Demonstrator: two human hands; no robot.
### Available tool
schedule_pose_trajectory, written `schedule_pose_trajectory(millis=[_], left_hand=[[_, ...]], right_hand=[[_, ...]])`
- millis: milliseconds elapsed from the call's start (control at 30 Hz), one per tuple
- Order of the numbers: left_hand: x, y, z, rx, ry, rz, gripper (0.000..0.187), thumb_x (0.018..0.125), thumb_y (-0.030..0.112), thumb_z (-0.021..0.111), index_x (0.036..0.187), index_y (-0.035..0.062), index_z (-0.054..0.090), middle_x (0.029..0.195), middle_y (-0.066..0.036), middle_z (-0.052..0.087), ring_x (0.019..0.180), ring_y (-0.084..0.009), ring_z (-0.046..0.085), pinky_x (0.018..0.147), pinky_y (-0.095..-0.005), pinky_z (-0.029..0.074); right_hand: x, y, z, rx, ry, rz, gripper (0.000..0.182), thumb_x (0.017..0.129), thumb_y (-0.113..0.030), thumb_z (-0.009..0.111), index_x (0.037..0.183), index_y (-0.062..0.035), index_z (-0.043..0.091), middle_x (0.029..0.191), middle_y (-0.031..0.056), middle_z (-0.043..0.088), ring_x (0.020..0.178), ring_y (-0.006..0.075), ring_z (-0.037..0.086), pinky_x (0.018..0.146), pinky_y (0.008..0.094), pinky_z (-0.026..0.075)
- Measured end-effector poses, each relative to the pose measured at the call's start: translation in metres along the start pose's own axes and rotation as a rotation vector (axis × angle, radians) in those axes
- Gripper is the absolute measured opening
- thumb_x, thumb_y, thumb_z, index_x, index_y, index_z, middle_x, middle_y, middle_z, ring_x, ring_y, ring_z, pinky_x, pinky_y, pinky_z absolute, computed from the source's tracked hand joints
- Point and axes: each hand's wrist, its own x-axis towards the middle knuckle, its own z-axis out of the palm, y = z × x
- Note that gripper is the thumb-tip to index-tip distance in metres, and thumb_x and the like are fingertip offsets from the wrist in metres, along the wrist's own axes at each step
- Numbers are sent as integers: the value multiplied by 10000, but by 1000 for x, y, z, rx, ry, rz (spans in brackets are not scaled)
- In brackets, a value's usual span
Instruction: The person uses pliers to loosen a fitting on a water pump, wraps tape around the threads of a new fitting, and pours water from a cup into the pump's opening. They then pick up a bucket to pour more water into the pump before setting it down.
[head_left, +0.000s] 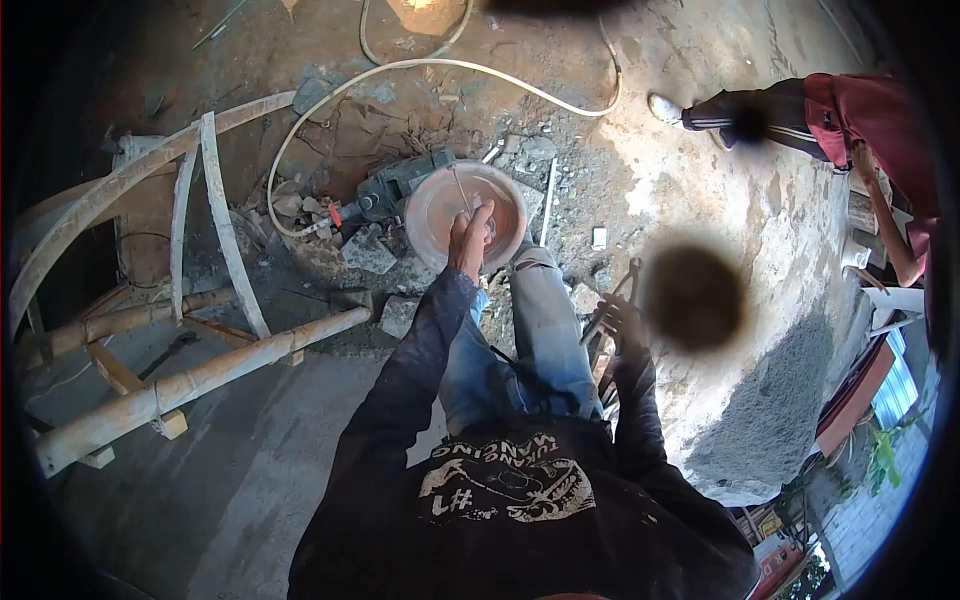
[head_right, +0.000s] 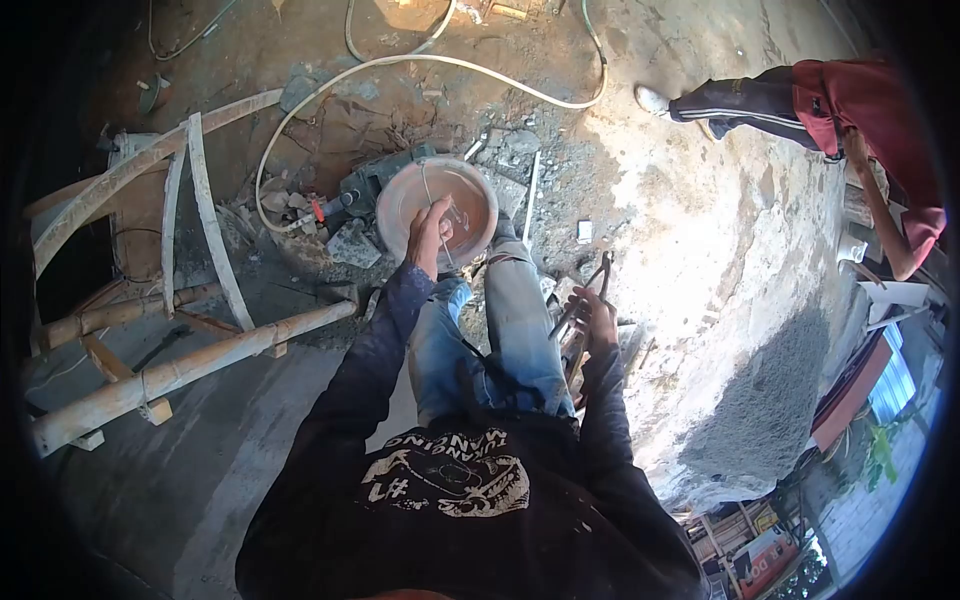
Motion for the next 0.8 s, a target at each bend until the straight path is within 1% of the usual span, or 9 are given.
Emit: schedule_pose_trajectory(millis=[67,100,167,467,567,600,700,767,800], left_hand=[[10,-17,11,19,-6,62,332,896,403,669,814,104,551,696,60,425,596,-48,380,524,-233,304],[-32,-49,-16,107,64,-96,368,892,424,662,833,68,588,707,42,451,614,-56,405,550,-236,334],[4,-75,-26,276,28,-86,446,879,442,666,914,0,620,754,-7,538,666,-104,482,618,-275,405],[165,-209,-40,630,64,84,599,845,497,648,1051,-66,628,1075,-233,690,1027,-334,669,900,-394,508],[208,-230,-33,761,12,-11,580,840,495,646,1037,-50,619,1070,-261,676,1027,-396,651,887,-437,510],[244,-277,-44,890,0,146,555,842,489,640,1032,-32,614,1077,-267,666,1027,-426,638,870,-458,512],[270,-293,-43,922,-6,139,536,857,484,608,1044,-18,635,1040,-242,677,1000,-410,651,878,-448,509],[277,-290,-50,1024,-170,289,520,859,468,612,1043,-17,642,1043,-252,680,997,-408,656,880,-448,512],[277,-291,-50,795,-150,142,505,854,446,609,1027,-28,638,1026,-257,683,986,-411,658,878,-447,512]], right_hand=[[-3,15,26,121,60,-1,409,1008,-357,462,1232,-54,623,1101,87,673,1003,200,639,825,354,488],[-52,51,30,177,61,177,405,1021,-349,454,1250,-50,603,1116,92,665,1038,210,627,852,359,486],[-28,62,56,380,29,165,420,1034,-362,443,1278,-45,570,1152,97,648,1066,221,615,885,378,486],[91,91,122,559,-30,-111,468,1044,-384,440,1317,-16,536,1231,112,606,1152,249,589,932,407,479],[131,107,129,455,-60,-246,457,1042,-394,418,1312,-45,535,1259,107,585,1173,234,558,955,384,435],[140,112,133,458,-33,-315,442,1046,-369,427,1290,-22,551,1242,123,595,1153,244,582,934,395,464],[166,122,144,501,6,-383,431,1047,-341,434,1282,3,546,1263,156,581,1172,268,574,935,423,481],[186,126,148,659,-170,-417,438,1044,-332,439,1329,-6,504,1320,165,534,1230,273,517,979,441,450],[194,129,150,685,-211,-449,452,1042,-333,443,1356,-10,476,1343,166,512,1245,277,495,997,449,437]])
